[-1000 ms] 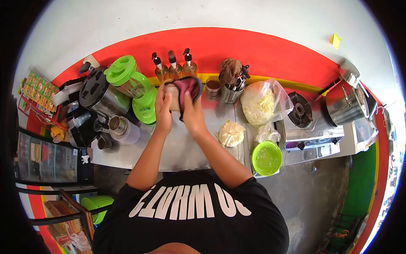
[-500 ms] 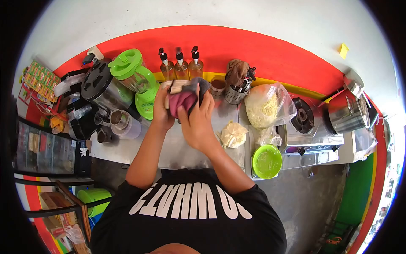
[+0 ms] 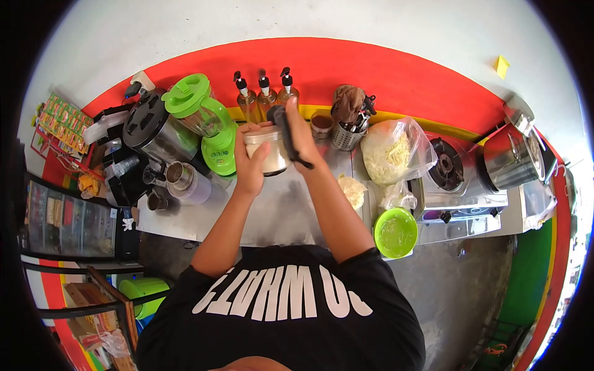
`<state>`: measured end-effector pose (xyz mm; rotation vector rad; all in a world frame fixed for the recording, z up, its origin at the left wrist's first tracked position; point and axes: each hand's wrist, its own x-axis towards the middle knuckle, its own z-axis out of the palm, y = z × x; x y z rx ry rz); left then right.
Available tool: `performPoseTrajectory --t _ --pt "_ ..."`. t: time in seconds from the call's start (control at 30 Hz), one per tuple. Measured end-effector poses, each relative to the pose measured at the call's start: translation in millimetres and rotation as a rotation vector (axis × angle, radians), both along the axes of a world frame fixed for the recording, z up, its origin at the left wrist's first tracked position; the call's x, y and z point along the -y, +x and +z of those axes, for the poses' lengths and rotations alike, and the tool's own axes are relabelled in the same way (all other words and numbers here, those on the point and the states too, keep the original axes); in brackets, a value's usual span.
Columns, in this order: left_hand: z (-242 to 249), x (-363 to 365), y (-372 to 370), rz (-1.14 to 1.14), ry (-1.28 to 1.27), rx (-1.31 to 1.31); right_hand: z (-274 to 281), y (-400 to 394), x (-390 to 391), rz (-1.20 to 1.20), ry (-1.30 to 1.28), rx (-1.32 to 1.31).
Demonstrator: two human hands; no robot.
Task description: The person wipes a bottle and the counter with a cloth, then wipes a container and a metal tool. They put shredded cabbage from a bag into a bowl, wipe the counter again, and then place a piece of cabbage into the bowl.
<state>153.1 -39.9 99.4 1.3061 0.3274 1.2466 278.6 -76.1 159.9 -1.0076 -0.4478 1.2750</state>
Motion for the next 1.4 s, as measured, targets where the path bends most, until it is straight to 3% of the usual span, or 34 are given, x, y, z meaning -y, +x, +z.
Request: performPoseTrajectory --t 0.07,0.13,0.17,0.2,0.23,0.3,0.33,0.4,0.47,0.53,0.57,0.67,0.73,0.8,0.87,0.93,1.0,1.07,1.13,1.17,1.2,1.27,1.33,1.4 --pt "-8.6 -8.6 1.9 0.016 -0.017 0.015 -49.4 0.2 -15.2 -0.078 0.296 0.555" --pt "-17.1 -19.6 2.8 0.124 -0.071 0.083 -38.9 -30.0 8.0 -0.194 0.263 0.764" --pt "-13.9 -23.8 3.6 0.177 -0.04 0.023 -40.2 -44.0 17.9 -0.281 0.261 0.988" --pt "-12.1 -28.3 3.8 0.128 -0.116 0.094 -40.7 -53.6 24.1 -0.369 0.26 1.212" --pt "-11.5 -28.9 3.8 0.119 -0.115 0.088 -39.1 -58.0 26.8 -0.373 0.258 1.213" --pt "-12.0 -28.8 5.3 0.106 -0.115 0.079 -36.0 -62.9 31.6 -0.514 0.275 1.518" --pt "-12.1 -30.2 7.5 0.132 -0.067 0.054 -33.2 -57.2 28.3 -0.517 0.273 1.517" --pt "-9.3 -25.9 8.0 0.155 -0.019 0.026 -24.1 -36.4 12.6 -0.351 0.243 1.036" --pt "7.0 -10.4 5.4 0.182 0.182 -0.125 -15.9 -19.8 0.5 -0.398 0.141 0.896" --pt "13.8 -2.2 3.4 0.154 0.162 -0.148 -11.8 5.6 -7.5 -0.066 0.118 0.103" --pt "12.5 -5.1 1.4 0.056 0.125 -0.065 -8.9 12.5 -5.6 -0.026 0.018 -0.107" --pt "25.4 2.3 3.5 -0.107 0.017 0.029 -42.2 30.9 -6.3 0.082 0.187 -0.318" --pt "23.1 0.4 9.2 0.065 0.159 -0.082 -40.1 21.4 -0.7 0.029 0.171 -0.292" --pt "22.1 -1.0 12.6 0.02 0.063 -0.044 -41.8 10.0 1.8 -0.018 0.156 -0.264" --pt "18.6 -3.7 12.6 -0.02 -0.036 -0.01 -50.3 -2.3 3.1 -0.247 0.331 0.225" --pt "13.0 -9.6 13.0 -0.063 -0.198 0.065 -52.0 -15.6 12.6 -0.23 0.36 0.359" --pt "6.9 -14.7 11.0 -0.029 -0.186 -0.001 -52.2 -30.3 23.3 -0.437 0.383 1.002" --pt "-2.0 -18.8 11.1 -0.005 -0.175 -0.071 -45.3 -34.9 31.1 -0.407 0.377 1.123" --pt "-19.2 -22.9 11.8 0.036 -0.177 -0.279 -46.3 -35.9 31.3 -0.434 0.256 1.556" --pt "-27.2 -25.7 12.1 -0.085 -0.228 -0.237 -46.6 -30.9 28.0 -0.441 0.251 1.606" --pt "-28.4 -21.8 11.1 -0.084 -0.23 -0.239 -46.8 -25.1 25.2 -0.439 0.25 1.604" --pt "-32.1 -8.3 9.0 -0.226 -0.471 -0.087 -47.8 -14.4 17.3 -0.303 0.235 1.495" --pt "-37.1 -2.9 6.5 -0.208 -0.5 -0.101 -55.2 -2.6 -1.1 -0.312 0.194 1.407" --pt "-47.3 -3.4 5.5 -0.196 -0.409 -0.088 -59.0 11.5 -13.7 -0.078 -0.029 0.739"
